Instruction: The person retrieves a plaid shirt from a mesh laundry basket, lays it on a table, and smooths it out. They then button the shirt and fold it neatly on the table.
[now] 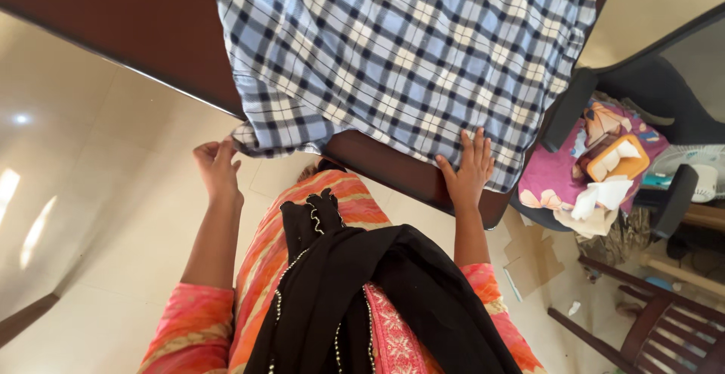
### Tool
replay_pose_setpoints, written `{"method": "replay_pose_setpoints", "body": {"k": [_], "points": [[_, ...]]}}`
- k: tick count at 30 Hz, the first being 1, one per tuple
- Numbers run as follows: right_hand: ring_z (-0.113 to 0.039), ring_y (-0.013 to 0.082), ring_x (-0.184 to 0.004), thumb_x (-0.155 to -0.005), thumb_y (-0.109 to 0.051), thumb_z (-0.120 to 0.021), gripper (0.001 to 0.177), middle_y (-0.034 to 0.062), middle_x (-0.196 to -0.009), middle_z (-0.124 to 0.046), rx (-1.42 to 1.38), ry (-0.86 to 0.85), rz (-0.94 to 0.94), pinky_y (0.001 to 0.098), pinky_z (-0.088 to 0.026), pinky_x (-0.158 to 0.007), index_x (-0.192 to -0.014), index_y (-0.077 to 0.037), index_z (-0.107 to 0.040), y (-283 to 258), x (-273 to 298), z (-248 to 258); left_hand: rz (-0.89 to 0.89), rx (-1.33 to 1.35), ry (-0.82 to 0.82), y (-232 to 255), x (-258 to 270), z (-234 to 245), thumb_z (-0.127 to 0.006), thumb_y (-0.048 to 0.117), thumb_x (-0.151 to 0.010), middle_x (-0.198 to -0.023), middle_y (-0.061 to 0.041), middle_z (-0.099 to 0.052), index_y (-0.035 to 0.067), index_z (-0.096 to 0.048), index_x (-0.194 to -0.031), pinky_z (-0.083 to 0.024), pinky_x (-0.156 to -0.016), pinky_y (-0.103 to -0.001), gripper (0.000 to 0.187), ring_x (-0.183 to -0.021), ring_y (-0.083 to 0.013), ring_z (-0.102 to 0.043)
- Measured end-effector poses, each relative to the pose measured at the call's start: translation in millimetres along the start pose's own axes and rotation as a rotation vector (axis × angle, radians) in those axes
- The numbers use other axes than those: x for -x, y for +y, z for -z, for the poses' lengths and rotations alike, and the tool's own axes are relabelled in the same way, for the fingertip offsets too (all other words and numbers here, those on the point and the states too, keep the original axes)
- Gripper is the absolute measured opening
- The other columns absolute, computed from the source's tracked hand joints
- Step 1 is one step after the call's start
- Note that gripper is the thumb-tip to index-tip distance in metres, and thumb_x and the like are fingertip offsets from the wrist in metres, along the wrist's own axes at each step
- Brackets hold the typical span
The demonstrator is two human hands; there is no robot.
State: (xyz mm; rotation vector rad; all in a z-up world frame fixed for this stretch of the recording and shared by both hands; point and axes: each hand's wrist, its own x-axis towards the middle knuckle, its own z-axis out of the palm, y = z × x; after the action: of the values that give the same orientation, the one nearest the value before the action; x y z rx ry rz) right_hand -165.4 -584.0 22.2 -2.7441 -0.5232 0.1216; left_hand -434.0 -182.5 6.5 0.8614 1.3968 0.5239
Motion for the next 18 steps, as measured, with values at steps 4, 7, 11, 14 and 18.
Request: {"method": "replay_pose_setpoints", "body": {"k": [4,7,11,14,18], "points": [[-0.023,0.0418,-0.155,-0.089,-0.052,-0.076,0.077,0.0166,-0.168,-0.031,-0.002,0.019,0.027,0.066,-0.014,-0.12,-0.152,-0.015,-0.052,-14,0,9,-0.059,-0.251,0.076,-28,-12,5,-0.076,0.038,-0.096,-0.098,-0.009,-0.056,0.008,-0.052,-0.101,-0.048,-0.077,-0.033,0.038,-0.084,-0.017,-0.06],[-0.034,0.0429,-0.149,-0.089,-0.038,-0.081,0.057,0.02,-0.158,-0.042,-0.192,0.219,0.141,0.0579,-0.03,-0.119,-0.136,-0.011,-0.061,-48,3,20,0.155,-0.293,-0.139,-40,0,4,-0.064,0.049,-0.102,-0.1,-0.014,-0.063,0.002,-0.061,-0.108,-0.047,-0.075,-0.034,0.048,-0.087,-0.0198,-0.063],[-0.054,0.0337,-0.137,-0.091,-0.022,-0.082,0.03,0.0129,-0.139,-0.06,-0.423,0.027,0.294,0.0477,-0.042,-0.116,-0.117,-0.012,-0.07,-126,-4,23,-0.127,-0.385,-0.36,-45,22,-13,-0.075,0.04,-0.091,-0.113,-0.009,-0.062,0.006,-0.051,-0.125,-0.051,-0.081,-0.034,0.054,-0.101,-0.0209,-0.063],[-0.057,0.0289,-0.131,-0.087,-0.021,-0.085,0.038,0.011,-0.137,-0.06,-0.603,-0.209,0.541,0.043,-0.047,-0.111,-0.119,-0.012,-0.067,-194,-31,9,0.029,-0.264,-0.204,-38,21,-32,-0.087,0.025,-0.081,-0.118,-0.008,-0.051,0.004,-0.036,-0.127,-0.054,-0.076,-0.035,0.072,-0.108,-0.0212,-0.06],[-0.06,0.0347,-0.113,-0.063,-0.011,-0.086,0.05,0.0093,-0.12,-0.064,-0.232,-0.27,0.899,0.0495,-0.047,-0.092,-0.11,-0.01,-0.071,-248,-61,1,0.085,-0.019,-0.147,-24,24,-50,-0.085,0.006,-0.077,-0.107,-0.006,-0.06,0.002,-0.033,-0.127,-0.053,-0.069,-0.032,0.072,-0.094,-0.0166,-0.063]]}}
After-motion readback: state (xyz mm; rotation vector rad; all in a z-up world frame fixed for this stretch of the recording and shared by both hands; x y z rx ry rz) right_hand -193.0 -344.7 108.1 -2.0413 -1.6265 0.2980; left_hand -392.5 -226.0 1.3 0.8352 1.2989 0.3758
